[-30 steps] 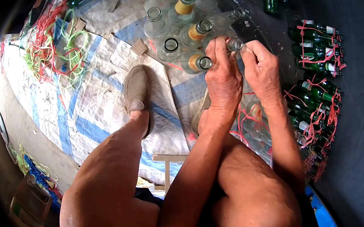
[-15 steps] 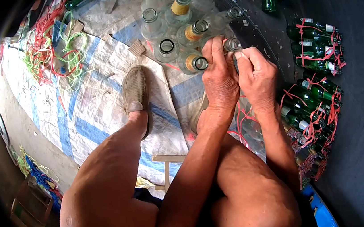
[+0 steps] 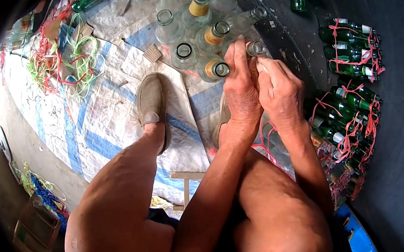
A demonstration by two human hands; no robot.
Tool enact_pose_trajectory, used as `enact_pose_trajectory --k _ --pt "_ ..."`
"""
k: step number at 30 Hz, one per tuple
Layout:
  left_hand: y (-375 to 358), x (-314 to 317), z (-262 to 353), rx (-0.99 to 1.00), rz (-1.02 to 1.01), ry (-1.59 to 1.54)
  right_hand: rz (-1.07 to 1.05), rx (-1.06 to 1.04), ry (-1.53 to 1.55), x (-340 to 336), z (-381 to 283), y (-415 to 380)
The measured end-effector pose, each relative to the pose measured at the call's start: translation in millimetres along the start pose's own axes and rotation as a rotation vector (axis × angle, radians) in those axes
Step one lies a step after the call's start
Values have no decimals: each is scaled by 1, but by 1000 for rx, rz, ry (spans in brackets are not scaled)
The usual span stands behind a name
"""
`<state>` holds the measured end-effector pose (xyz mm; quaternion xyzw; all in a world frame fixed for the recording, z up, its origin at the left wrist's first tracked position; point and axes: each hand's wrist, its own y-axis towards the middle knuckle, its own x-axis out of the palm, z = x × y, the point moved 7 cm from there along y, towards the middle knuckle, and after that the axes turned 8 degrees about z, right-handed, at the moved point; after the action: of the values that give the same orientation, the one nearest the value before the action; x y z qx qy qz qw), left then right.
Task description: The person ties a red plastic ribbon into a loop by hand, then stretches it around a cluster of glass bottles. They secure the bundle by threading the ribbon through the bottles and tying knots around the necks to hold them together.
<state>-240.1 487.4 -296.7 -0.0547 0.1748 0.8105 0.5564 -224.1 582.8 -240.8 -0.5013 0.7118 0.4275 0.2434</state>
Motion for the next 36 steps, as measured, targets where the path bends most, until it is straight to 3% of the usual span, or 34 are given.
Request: enact_pose_trajectory --k 16,28,31,36 --pt "-11 -16 1 167 -91 45 -79 76 -49 1 -13 -6" --pt "-20 -40 14 -5 -214 -100 -193 94 -132 -6 -25 -16" --pt "-15 -42 12 12 -235 -50 -265 87 -139 -8 -31 -20" --pt "-14 -47 16 48 -254 -59 -202 8 -112 -18 -38 -19"
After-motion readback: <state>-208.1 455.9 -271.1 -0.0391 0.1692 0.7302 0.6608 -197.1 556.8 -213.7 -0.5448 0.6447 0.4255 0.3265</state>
